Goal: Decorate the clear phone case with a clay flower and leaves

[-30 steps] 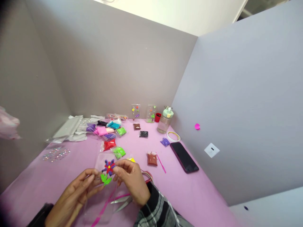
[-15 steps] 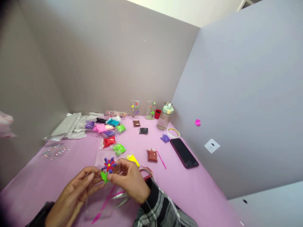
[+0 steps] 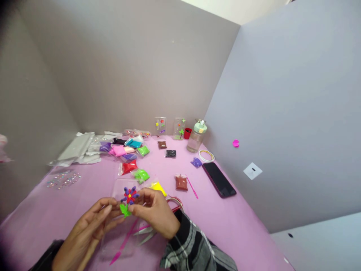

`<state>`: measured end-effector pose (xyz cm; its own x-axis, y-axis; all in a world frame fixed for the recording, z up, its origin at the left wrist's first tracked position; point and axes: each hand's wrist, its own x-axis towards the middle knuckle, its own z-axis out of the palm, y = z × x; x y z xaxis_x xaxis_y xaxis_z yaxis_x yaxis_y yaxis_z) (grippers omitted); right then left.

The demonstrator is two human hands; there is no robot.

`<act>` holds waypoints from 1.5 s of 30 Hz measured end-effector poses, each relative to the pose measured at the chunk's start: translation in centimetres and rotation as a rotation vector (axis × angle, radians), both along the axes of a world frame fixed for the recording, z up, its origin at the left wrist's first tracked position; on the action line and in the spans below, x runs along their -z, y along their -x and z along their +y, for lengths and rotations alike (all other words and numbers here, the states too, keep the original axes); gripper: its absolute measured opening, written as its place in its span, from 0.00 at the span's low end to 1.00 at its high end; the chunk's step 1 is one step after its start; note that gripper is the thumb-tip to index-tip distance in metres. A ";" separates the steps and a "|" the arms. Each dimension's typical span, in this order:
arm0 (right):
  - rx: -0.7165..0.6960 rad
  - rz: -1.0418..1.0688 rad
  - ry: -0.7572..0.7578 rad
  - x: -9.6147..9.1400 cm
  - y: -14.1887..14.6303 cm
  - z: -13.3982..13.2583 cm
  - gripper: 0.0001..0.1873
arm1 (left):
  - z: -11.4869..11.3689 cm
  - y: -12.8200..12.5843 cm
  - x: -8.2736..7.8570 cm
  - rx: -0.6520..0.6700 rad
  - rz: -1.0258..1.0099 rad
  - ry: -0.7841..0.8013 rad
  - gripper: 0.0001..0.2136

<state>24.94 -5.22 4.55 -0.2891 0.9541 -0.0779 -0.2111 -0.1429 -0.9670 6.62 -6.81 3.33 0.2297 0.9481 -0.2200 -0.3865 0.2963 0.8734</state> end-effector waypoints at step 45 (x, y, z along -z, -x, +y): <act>-0.109 0.110 0.154 1.9 0.4 0.4 0.18 | 1.1 0.6 1.3 0.042 0.009 -0.020 0.10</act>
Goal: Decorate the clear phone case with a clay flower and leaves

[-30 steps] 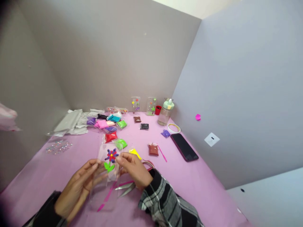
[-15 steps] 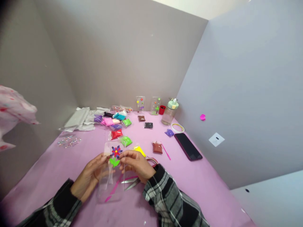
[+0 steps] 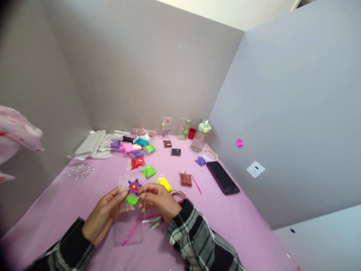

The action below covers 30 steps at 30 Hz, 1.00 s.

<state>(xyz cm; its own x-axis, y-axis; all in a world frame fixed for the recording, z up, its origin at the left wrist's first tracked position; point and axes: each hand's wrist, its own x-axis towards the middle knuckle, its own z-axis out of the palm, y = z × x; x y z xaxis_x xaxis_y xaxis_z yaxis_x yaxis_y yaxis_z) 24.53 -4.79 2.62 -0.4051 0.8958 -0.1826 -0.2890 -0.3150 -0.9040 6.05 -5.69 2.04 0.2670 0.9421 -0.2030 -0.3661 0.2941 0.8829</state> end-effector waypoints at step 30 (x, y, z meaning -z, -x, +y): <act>-0.128 0.018 0.032 1.1 0.0 0.0 0.23 | 0.3 0.0 0.6 -0.253 -0.037 -0.005 0.17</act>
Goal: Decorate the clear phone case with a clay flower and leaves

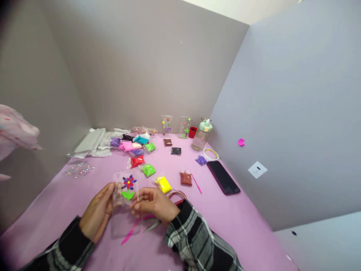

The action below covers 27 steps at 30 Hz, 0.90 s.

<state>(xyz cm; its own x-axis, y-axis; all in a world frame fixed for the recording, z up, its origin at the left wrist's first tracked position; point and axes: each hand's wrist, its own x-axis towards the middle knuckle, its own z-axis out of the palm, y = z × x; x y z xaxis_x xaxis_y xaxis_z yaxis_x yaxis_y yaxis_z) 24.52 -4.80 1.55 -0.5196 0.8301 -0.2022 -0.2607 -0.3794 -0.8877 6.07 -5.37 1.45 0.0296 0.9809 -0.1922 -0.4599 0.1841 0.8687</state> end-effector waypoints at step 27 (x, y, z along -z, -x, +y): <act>0.155 0.058 -0.022 0.9 0.8 0.1 0.20 | 0.1 -0.6 0.5 0.202 0.093 -0.060 0.21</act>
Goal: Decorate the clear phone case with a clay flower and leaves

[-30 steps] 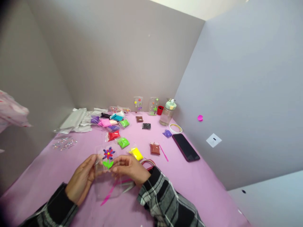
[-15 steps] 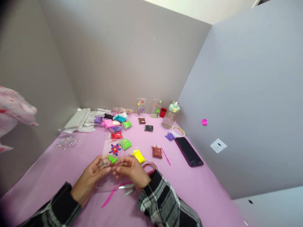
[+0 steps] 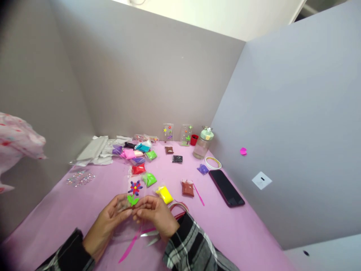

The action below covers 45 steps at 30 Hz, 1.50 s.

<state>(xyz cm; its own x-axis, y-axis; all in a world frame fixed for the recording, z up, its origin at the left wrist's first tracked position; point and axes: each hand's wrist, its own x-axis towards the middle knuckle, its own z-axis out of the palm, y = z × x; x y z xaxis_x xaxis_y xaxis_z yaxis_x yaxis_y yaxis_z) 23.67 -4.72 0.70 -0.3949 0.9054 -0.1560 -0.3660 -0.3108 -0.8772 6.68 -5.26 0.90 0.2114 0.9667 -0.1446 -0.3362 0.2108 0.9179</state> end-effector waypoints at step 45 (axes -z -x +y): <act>-0.033 -0.141 -0.040 0.1 0.4 -0.3 0.18 | 0.1 1.0 -0.4 -0.097 -0.110 0.119 0.23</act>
<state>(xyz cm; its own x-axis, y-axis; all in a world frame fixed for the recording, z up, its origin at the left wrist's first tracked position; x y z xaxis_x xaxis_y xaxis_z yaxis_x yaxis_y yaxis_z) 23.25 -5.06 0.62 -0.4009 0.8990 -0.1761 -0.2289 -0.2844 -0.9310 5.64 -5.11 1.33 0.1392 0.9606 -0.2405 -0.4573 0.2778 0.8448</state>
